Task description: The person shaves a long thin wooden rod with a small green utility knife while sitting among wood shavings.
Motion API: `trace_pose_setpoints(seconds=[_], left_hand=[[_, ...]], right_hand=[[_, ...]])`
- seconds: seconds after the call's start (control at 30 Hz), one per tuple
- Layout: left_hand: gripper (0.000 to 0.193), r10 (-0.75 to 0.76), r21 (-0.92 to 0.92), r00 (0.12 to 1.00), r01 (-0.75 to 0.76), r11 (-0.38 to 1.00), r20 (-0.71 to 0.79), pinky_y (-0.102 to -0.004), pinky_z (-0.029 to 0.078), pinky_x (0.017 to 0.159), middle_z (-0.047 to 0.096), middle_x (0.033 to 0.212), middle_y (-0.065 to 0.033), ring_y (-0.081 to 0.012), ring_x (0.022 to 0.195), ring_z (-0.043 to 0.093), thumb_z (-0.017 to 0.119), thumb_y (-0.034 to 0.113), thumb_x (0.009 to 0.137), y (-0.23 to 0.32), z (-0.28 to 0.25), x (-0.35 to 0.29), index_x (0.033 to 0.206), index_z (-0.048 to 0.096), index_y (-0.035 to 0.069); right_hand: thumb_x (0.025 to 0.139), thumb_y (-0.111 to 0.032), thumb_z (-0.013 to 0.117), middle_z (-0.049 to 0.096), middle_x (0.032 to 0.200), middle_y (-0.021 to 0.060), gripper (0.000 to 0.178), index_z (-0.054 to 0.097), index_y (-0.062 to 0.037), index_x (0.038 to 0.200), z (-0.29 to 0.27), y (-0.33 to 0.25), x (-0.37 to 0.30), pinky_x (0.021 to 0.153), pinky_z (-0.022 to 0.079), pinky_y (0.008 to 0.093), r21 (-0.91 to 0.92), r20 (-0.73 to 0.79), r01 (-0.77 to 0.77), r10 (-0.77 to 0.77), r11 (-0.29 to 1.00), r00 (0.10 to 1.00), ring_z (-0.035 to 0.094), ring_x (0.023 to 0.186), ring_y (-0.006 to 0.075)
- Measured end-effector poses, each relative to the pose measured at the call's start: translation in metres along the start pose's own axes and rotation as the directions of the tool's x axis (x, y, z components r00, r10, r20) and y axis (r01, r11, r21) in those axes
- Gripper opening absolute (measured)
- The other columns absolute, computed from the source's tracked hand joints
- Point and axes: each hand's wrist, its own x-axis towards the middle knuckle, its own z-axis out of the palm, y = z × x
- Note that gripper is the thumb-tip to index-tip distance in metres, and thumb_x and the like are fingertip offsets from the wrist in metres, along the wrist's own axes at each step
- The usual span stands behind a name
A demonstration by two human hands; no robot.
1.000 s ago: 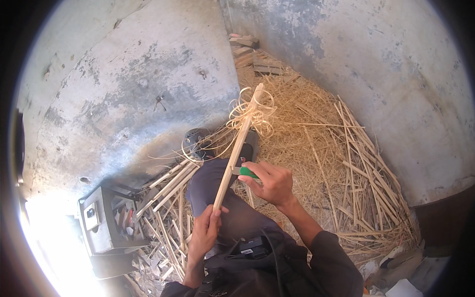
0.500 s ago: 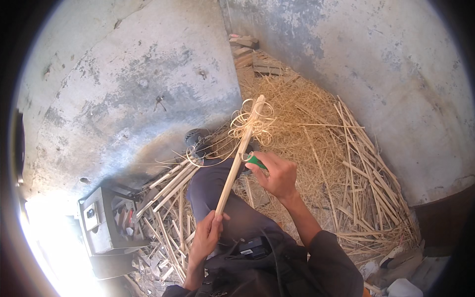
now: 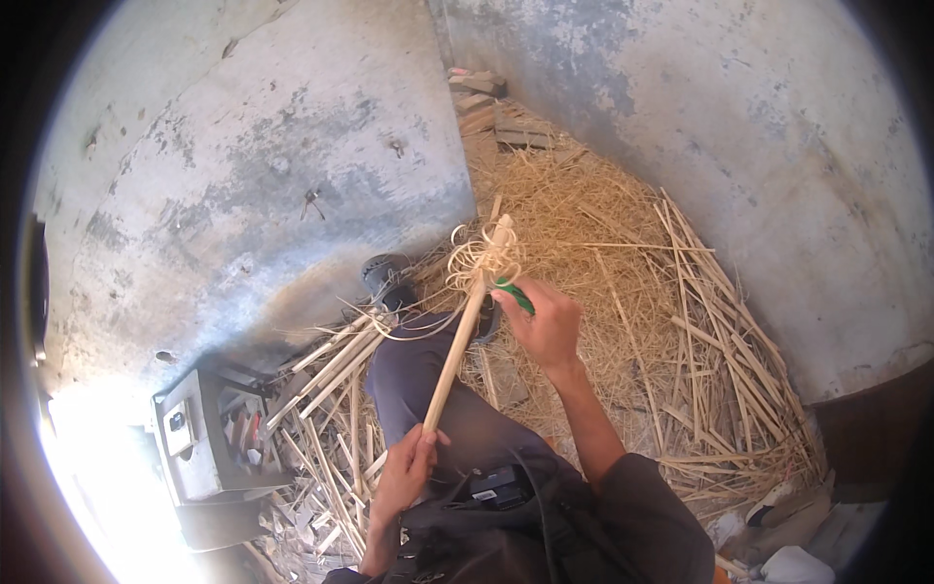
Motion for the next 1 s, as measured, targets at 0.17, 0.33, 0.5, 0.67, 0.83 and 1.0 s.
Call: trace_pose_setpoints(seconds=[0.17, 0.33, 0.5, 0.67, 0.83, 1.0], left_hand=[[0.029, -0.141, -0.110, 0.990, 0.143, 0.984, 0.025, -0.0301, 0.041, 0.056, 0.053, 0.070, 0.0010, -0.0080, 0.061, 0.051, 0.051, 0.024, 0.118, 0.006, -0.009, 0.001, 0.117, 0.072, 0.005], [0.033, -0.090, -0.222, 0.992, 0.109, 0.969, 0.092, -0.0219, 0.029, 0.050, 0.039, 0.070, 0.0071, -0.0016, 0.056, 0.033, 0.043, 0.030, 0.122, 0.001, -0.008, 0.006, 0.123, 0.064, 0.004], [0.032, -0.113, -0.281, 0.986, 0.144, 0.949, 0.125, -0.0233, 0.032, 0.051, 0.043, 0.070, 0.0068, -0.0026, 0.057, 0.038, 0.044, 0.029, 0.121, 0.009, -0.009, 0.011, 0.112, 0.062, 0.005], [0.032, -0.144, -0.325, 0.977, 0.189, 0.927, 0.158, -0.0239, 0.034, 0.053, 0.045, 0.072, 0.0073, -0.0029, 0.060, 0.041, 0.047, 0.029, 0.120, 0.021, -0.010, 0.016, 0.102, 0.060, 0.006], [0.034, -0.128, -0.326, 0.982, 0.166, 0.931, 0.135, -0.0237, 0.033, 0.053, 0.045, 0.072, 0.0073, -0.0028, 0.060, 0.040, 0.046, 0.030, 0.121, 0.026, -0.009, 0.019, 0.097, 0.057, 0.008], [0.035, -0.119, -0.352, 0.980, 0.168, 0.921, 0.157, -0.0239, 0.032, 0.053, 0.044, 0.072, 0.0074, -0.0032, 0.060, 0.039, 0.045, 0.030, 0.121, 0.030, -0.010, 0.019, 0.095, 0.056, 0.008]], right_hand=[[0.106, -0.027, 0.072, 0.074, 0.080, 0.0100, 0.026, 0.081, -0.0020, 0.106, 0.007, 0.012, 0.002, 0.065, 0.050, 0.0363, 0.482, 0.359, -0.395, 0.235, 0.782, 0.903, 0.069, 0.070, 0.0156], [0.105, -0.025, 0.072, 0.074, 0.083, 0.0096, 0.026, 0.077, 0.0000, 0.110, 0.003, -0.004, -0.011, 0.067, 0.050, 0.0324, 0.501, 0.308, -0.303, 0.160, 0.811, 0.938, 0.069, 0.075, 0.0134], [0.103, -0.033, 0.077, 0.076, 0.088, 0.0127, 0.033, 0.075, -0.0015, 0.110, -0.001, -0.014, -0.030, 0.064, 0.056, 0.0348, 0.392, 0.190, 0.013, -0.095, 0.920, 0.977, 0.075, 0.073, 0.0251], [0.099, -0.037, 0.080, 0.073, 0.081, 0.0112, 0.034, 0.077, -0.0030, 0.104, -0.002, -0.020, -0.037, 0.060, 0.054, 0.0364, 0.342, 0.157, 0.171, -0.235, 0.924, 0.959, 0.071, 0.065, 0.0261], [0.096, -0.043, 0.082, 0.074, 0.081, 0.0095, 0.038, 0.079, -0.0054, 0.102, -0.004, -0.027, -0.040, 0.057, 0.054, 0.0371, 0.262, 0.155, 0.280, -0.327, 0.924, 0.932, 0.072, 0.065, 0.0274], [0.097, -0.044, 0.081, 0.071, 0.080, 0.0036, 0.035, 0.079, -0.0092, 0.104, -0.006, -0.031, -0.040, 0.054, 0.053, 0.0359, 0.209, 0.119, 0.296, -0.325, 0.932, 0.938, 0.070, 0.062, 0.0227]])
